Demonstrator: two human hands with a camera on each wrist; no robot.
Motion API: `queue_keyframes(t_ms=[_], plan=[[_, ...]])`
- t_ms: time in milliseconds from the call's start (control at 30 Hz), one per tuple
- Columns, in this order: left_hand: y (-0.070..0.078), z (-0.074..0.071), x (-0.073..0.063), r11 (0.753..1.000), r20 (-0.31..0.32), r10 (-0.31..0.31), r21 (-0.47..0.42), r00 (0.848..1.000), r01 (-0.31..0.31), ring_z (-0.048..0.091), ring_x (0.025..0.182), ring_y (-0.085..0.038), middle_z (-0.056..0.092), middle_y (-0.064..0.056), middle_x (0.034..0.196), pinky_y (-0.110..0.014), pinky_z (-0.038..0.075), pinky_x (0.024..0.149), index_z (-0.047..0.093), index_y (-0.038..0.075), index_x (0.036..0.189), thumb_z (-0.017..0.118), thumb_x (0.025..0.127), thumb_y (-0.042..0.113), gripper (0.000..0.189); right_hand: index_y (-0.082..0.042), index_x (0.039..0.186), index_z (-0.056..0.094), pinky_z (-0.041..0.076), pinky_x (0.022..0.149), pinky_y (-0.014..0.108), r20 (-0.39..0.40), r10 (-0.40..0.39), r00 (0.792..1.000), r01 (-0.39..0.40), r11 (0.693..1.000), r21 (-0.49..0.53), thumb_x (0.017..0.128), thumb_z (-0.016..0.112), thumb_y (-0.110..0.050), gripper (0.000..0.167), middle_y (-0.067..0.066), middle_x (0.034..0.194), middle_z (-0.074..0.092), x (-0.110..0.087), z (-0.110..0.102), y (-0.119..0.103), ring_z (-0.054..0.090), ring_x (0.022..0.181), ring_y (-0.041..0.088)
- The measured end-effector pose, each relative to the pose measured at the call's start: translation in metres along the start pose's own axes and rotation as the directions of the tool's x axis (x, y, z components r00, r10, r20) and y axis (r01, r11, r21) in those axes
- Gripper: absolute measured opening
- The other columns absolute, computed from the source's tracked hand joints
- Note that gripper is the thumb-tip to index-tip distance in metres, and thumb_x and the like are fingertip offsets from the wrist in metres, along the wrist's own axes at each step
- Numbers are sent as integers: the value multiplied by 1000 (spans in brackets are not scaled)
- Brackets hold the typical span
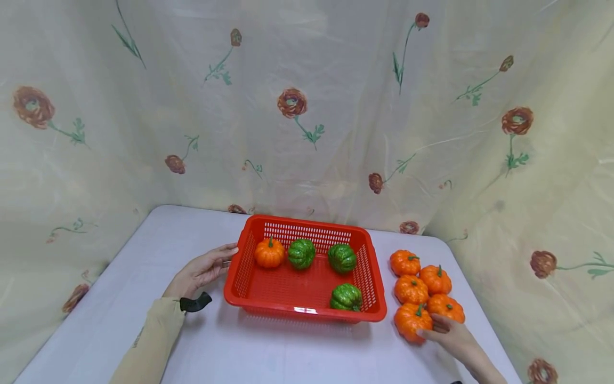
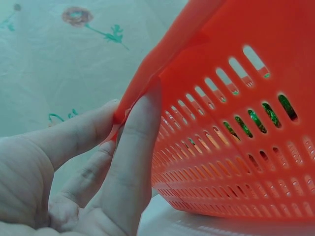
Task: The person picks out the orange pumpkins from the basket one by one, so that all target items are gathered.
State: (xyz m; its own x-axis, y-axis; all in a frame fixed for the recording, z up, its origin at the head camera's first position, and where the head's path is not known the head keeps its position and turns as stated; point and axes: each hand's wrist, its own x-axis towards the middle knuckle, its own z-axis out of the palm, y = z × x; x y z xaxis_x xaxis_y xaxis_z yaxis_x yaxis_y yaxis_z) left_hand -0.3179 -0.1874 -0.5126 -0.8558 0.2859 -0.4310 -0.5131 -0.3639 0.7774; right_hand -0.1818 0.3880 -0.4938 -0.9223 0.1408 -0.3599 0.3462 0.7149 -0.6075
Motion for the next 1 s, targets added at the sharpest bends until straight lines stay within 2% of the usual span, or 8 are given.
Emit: queue_keyframes(t_ms=[167,333,500,600,733,833,1000], plan=[[0,0,0,1000,-13,8,11,1000,-8,63,115,-20,54,-7,139,-33,49,102,45,22,144,79,80,31,73,15,139,37,48,97,54,-25,-54,998,54,999,-4,84,71,-47,89,32,136,49,-6,-8,-5,52,123,43],[1,1,0,1000,-25,6,29,1000,-6,63,115,-20,54,-7,139,-34,49,102,46,23,143,80,78,33,74,13,140,34,49,97,54,-14,-35,999,36,999,19,85,69,-48,89,31,138,47,-7,-16,-12,49,125,44],[0,2,-1,1000,-24,10,9,1000,-9,63,115,-21,55,-7,138,-34,50,100,45,22,144,79,80,31,73,13,140,35,50,97,50,-35,-87,996,87,996,17,88,68,-42,83,31,138,48,-9,-22,-21,51,125,42],[0,1,-2,1000,-33,8,1,999,-8,64,115,-21,56,-7,137,-33,51,99,46,22,143,80,79,31,72,12,141,33,51,97,49,-41,-98,994,99,995,19,88,67,-43,84,31,140,45,-8,-25,-32,49,126,43],[0,0,-1,1000,-27,15,15,1000,-15,63,115,-21,55,-7,139,-33,51,99,47,22,143,80,79,32,72,11,142,32,47,101,53,-53,-110,993,110,994,-9,87,68,-46,87,31,141,44,-5,-28,-50,46,128,45],[0,0,0,999,-17,27,24,999,-26,63,116,-21,54,-7,139,-34,51,99,46,22,144,80,79,32,73,11,142,34,45,102,54,-65,-163,985,161,986,-35,87,69,-46,86,31,139,46,-5,-28,-65,47,127,45],[-1,-1,1,999,-8,21,26,1000,-21,64,115,-20,57,-6,137,-30,52,97,47,22,142,80,78,33,72,8,141,38,51,97,50,-61,-261,963,258,965,-57,85,70,-48,86,30,138,48,-5,-28,-92,49,125,45]])
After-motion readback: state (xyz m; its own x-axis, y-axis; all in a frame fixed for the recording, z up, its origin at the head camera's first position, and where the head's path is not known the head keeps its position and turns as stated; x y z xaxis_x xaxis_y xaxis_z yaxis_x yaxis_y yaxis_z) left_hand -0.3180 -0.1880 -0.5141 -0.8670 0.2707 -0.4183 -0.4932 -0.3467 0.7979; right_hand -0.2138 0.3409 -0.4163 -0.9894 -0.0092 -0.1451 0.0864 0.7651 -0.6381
